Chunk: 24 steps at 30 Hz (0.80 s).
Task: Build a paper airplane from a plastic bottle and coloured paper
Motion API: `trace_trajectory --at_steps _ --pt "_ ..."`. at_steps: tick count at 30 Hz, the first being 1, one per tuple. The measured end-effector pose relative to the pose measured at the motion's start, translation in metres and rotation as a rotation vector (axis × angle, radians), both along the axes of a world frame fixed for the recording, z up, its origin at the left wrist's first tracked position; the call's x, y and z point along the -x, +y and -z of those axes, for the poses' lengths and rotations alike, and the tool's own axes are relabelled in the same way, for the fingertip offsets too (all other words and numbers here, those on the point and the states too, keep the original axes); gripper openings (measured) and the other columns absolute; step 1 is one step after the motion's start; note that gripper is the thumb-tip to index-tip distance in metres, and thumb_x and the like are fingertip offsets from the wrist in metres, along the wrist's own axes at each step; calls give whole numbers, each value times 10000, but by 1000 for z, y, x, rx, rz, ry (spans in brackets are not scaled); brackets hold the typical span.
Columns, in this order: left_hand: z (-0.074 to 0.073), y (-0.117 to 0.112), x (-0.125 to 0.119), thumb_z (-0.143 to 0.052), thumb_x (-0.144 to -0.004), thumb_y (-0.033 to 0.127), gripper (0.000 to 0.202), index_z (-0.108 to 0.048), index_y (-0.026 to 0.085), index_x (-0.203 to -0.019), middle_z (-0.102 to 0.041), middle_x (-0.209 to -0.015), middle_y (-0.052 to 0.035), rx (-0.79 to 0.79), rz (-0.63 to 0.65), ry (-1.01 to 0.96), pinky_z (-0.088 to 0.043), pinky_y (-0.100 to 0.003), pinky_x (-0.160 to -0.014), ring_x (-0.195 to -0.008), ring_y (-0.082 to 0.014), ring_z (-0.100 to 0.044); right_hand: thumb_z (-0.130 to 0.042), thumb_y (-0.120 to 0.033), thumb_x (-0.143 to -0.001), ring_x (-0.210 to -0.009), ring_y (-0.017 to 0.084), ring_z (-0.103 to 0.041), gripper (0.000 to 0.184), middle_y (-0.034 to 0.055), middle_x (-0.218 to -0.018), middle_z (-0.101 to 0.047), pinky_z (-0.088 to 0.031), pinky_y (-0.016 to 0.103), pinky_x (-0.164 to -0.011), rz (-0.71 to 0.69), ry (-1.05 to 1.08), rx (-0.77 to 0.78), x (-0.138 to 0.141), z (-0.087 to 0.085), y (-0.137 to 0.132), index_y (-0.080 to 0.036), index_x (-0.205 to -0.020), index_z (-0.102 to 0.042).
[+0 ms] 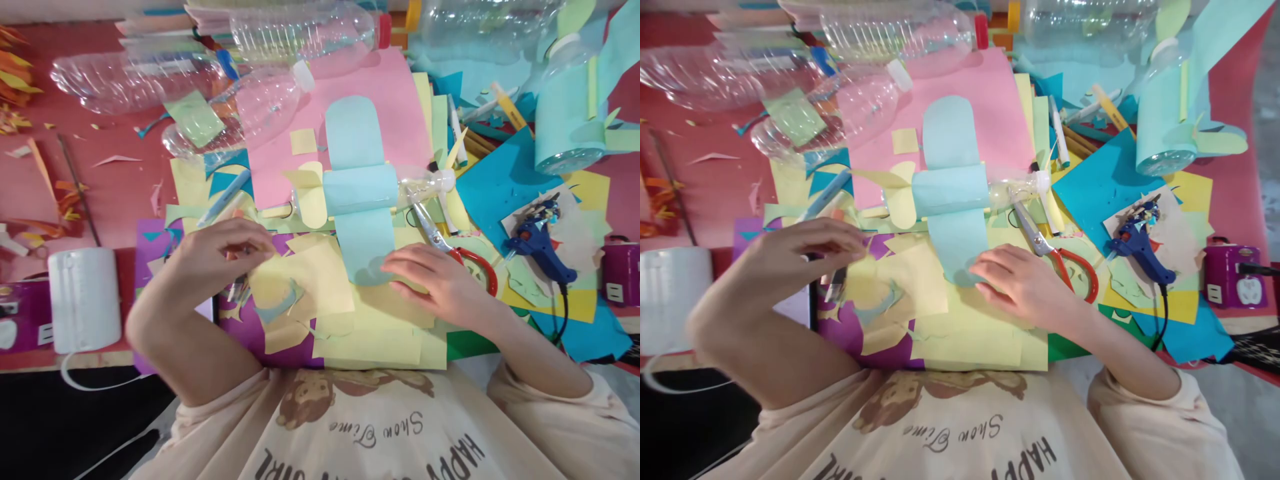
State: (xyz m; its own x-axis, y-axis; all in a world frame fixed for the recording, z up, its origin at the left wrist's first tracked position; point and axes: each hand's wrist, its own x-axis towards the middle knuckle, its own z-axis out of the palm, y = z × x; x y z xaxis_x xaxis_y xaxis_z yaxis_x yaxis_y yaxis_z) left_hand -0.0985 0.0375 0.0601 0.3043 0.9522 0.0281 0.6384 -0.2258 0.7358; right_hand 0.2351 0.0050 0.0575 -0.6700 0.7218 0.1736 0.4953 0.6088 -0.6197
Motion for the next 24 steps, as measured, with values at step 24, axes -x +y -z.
trace_trajectory --at_steps 24 --pt "48 11 -89 -507 -891 561 341 -570 339 -1142 -577 -1195 -42 -516 -492 -222 -509 -394 -857 -1154 -235 -567 -624 -362 -892 -482 73 -519 246 -34 -590 -557 -411 212 -469 478 439 482 6 -8 61 -208 -703 -588"
